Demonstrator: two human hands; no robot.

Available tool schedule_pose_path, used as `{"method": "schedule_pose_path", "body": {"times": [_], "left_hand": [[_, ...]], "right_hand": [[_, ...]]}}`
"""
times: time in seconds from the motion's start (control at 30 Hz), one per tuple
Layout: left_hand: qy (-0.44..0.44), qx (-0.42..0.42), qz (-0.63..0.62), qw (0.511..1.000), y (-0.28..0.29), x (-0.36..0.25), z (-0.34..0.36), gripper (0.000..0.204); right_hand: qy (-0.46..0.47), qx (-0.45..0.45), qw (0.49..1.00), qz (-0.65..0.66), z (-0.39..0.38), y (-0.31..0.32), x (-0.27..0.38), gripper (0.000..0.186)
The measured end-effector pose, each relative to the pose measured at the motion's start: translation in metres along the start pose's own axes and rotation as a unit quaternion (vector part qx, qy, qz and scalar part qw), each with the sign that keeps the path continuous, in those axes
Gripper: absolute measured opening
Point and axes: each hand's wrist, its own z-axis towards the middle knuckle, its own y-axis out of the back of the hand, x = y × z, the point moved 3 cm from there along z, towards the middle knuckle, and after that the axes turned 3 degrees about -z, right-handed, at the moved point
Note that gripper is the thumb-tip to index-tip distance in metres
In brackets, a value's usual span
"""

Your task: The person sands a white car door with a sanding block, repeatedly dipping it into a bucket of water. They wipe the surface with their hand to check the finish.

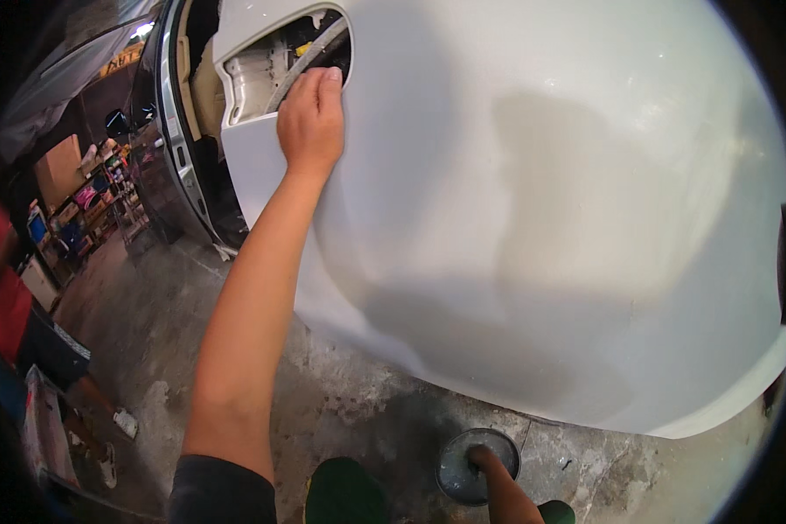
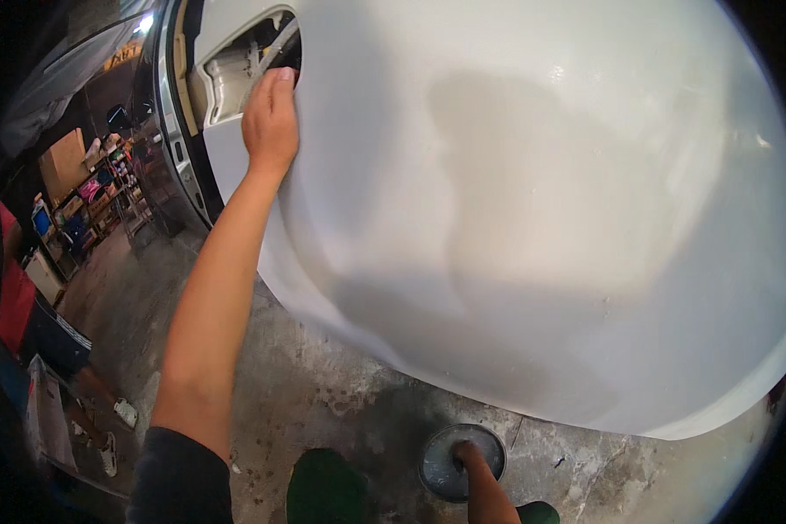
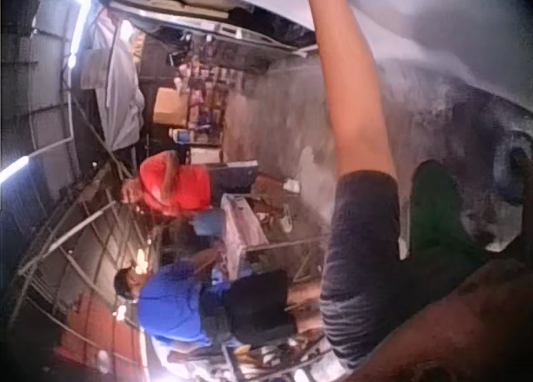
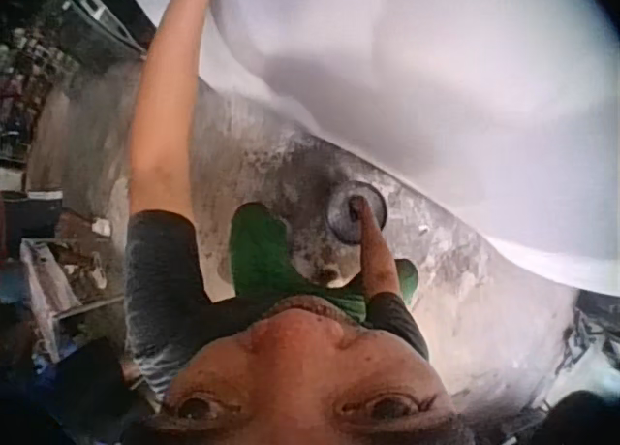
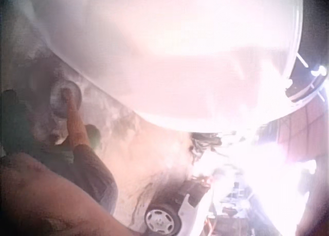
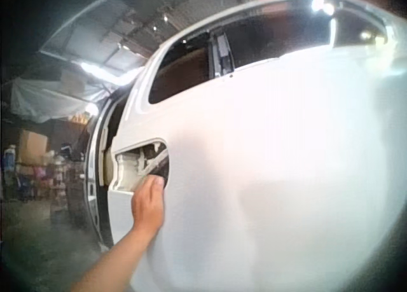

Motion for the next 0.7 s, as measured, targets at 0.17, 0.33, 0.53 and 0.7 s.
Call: {"method": "schedule_pose_path", "body": {"times": [0.17,0.33,0.53,0.7], "left_hand": [[0.007,0.040,-0.059,0.997,-0.040,-0.030,0.008,0.041],[-0.040,0.068,0.057,0.995,0.003,-0.001,-0.004,0.059],[-0.016,0.092,0.046,0.995,-0.014,-0.019,0.003,0.064],[-0.063,0.066,0.007,0.996,-0.008,-0.024,0.008,0.066]], "right_hand": [[0.027,-0.045,0.968,-0.244,0.016,-0.013,-0.049,0.033],[-0.098,-0.034,0.994,-0.026,-0.090,0.022,0.065,0.045],[-0.101,-0.150,0.983,0.020,-0.211,0.053,0.065,0.052],[-0.058,-0.153,0.984,0.070,-0.212,0.037,0.066,0.053]]}}
